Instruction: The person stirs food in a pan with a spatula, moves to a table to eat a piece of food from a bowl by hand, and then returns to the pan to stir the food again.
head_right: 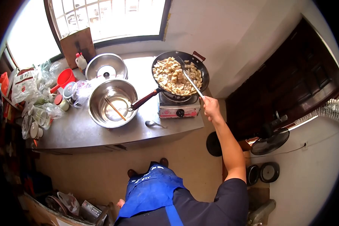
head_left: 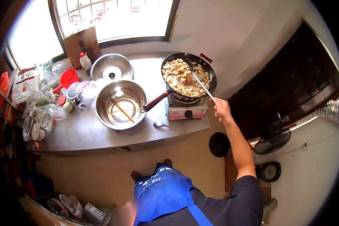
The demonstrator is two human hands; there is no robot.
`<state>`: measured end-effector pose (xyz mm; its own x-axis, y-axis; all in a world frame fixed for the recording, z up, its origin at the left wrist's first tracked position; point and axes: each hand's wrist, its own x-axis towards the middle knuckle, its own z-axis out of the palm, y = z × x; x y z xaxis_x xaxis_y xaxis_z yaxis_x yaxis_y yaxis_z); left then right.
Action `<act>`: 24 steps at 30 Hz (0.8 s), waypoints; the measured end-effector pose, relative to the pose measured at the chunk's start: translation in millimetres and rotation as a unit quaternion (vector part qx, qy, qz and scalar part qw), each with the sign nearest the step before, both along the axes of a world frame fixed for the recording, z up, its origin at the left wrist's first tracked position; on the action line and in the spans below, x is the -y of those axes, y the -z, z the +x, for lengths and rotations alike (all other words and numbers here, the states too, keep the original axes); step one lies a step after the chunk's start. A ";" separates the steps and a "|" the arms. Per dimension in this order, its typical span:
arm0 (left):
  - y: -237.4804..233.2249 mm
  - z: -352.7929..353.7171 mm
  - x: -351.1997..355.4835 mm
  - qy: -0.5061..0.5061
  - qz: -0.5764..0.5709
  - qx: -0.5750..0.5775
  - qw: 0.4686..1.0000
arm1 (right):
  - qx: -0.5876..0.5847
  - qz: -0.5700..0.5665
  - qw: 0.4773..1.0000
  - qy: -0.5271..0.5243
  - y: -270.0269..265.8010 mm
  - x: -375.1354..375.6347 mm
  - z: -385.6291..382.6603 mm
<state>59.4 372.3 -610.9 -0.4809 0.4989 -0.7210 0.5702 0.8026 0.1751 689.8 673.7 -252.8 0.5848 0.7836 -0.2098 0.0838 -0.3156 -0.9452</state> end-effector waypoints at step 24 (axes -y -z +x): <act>93.3 -50.7 -46.2 -0.428 0.165 -0.026 0.888 | 0.370 -0.032 0.927 -0.055 -36.0 82.5 -81.7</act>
<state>8.7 418.5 -704.2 -0.8141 0.1142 -0.5694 -0.2108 0.8555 0.4729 608.2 591.2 -216.8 0.5048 0.8463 0.1703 0.7370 -0.3197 -0.5955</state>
